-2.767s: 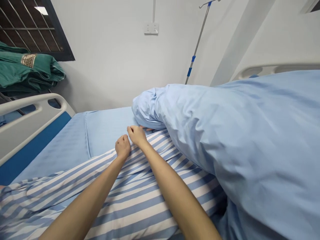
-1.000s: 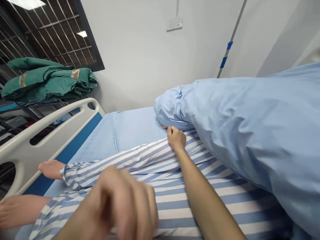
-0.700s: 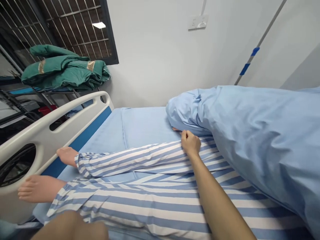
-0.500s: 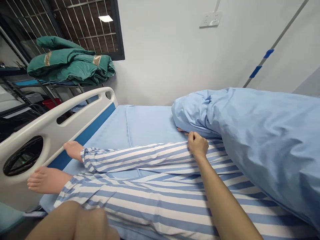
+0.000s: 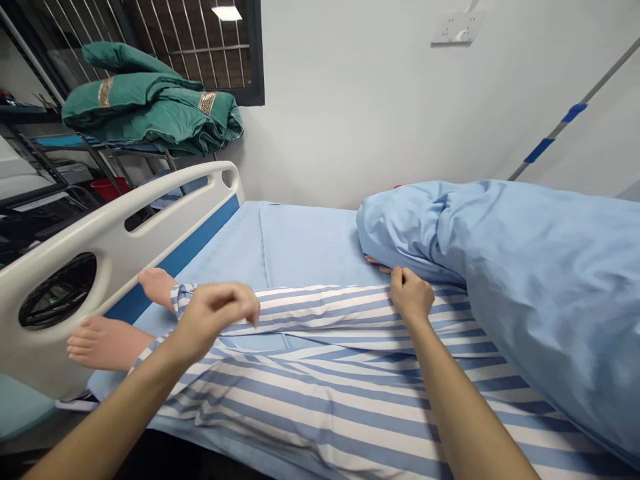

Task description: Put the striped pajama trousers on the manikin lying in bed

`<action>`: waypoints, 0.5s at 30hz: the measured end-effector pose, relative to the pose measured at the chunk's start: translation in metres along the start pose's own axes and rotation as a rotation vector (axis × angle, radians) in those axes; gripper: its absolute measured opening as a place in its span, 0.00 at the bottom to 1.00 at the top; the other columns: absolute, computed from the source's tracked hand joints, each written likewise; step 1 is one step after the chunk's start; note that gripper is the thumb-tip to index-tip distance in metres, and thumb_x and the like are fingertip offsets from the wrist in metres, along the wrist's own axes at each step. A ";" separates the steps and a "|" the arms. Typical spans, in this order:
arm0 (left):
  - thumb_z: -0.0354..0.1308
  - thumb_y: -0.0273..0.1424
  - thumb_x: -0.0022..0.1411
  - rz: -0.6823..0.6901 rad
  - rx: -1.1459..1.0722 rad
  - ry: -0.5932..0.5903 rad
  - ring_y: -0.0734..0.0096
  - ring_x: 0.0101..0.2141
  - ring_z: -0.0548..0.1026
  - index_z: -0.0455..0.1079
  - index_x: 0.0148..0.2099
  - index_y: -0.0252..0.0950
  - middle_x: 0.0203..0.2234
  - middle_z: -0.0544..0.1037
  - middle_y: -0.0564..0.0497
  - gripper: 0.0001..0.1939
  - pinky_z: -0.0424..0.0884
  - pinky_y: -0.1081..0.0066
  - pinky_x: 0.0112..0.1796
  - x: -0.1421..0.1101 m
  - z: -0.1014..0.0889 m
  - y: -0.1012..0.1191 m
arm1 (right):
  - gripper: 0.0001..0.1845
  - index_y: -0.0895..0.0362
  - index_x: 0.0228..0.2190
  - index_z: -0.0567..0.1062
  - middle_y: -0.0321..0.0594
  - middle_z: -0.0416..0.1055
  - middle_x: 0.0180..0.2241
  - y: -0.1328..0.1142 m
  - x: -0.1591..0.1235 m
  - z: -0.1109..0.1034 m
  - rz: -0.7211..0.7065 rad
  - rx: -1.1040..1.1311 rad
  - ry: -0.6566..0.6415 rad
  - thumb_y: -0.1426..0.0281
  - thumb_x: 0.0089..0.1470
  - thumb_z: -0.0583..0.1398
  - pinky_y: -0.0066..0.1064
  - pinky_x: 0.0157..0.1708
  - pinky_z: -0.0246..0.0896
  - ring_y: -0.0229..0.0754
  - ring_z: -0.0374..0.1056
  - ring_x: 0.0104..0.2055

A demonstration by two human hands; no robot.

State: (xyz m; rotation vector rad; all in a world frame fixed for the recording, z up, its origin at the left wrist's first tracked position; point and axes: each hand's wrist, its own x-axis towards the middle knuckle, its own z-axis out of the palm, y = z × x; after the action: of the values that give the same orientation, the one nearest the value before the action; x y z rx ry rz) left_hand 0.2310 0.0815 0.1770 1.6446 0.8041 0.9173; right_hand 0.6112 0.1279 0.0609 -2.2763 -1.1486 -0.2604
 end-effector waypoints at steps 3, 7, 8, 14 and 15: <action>0.52 0.38 0.53 -0.135 0.288 0.281 0.77 0.20 0.62 0.60 0.18 0.36 0.14 0.64 0.56 0.16 0.58 0.74 0.26 0.034 -0.027 -0.068 | 0.16 0.54 0.20 0.68 0.45 0.64 0.22 0.001 0.001 0.002 -0.002 -0.010 -0.004 0.64 0.57 0.50 0.35 0.28 0.40 0.41 0.52 0.24; 0.49 0.34 0.52 -0.285 0.735 0.418 0.75 0.22 0.63 0.59 0.19 0.37 0.15 0.63 0.56 0.13 0.54 0.74 0.26 0.052 -0.061 -0.145 | 0.17 0.55 0.21 0.69 0.46 0.65 0.22 -0.001 0.001 0.002 -0.012 -0.040 -0.013 0.63 0.57 0.49 0.35 0.27 0.41 0.41 0.53 0.24; 0.49 0.34 0.52 -0.306 0.830 0.435 0.75 0.23 0.63 0.59 0.19 0.37 0.15 0.64 0.56 0.12 0.52 0.74 0.26 0.052 -0.063 -0.155 | 0.17 0.55 0.22 0.70 0.46 0.65 0.22 -0.001 0.000 0.002 -0.014 -0.055 -0.020 0.63 0.57 0.49 0.35 0.27 0.41 0.42 0.54 0.24; 0.47 0.36 0.54 -0.369 1.020 0.447 0.70 0.26 0.68 0.65 0.24 0.39 0.21 0.72 0.53 0.11 0.50 0.72 0.26 0.047 -0.060 -0.162 | 0.18 0.55 0.24 0.73 0.46 0.66 0.21 -0.006 0.003 -0.001 -0.002 -0.190 -0.123 0.63 0.56 0.49 0.33 0.25 0.41 0.42 0.56 0.22; 0.47 0.36 0.54 -0.372 1.027 0.439 0.69 0.27 0.69 0.66 0.25 0.39 0.22 0.73 0.52 0.11 0.50 0.72 0.26 0.047 -0.059 -0.162 | 0.17 0.56 0.23 0.72 0.44 0.65 0.20 -0.012 0.004 -0.002 -0.009 -0.196 -0.132 0.64 0.56 0.50 0.33 0.25 0.40 0.41 0.55 0.22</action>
State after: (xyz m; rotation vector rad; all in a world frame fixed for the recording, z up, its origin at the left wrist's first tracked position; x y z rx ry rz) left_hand 0.1918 0.1867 0.0380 2.0254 2.0488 0.6116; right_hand 0.6044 0.1346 0.0684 -2.4920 -1.2489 -0.2387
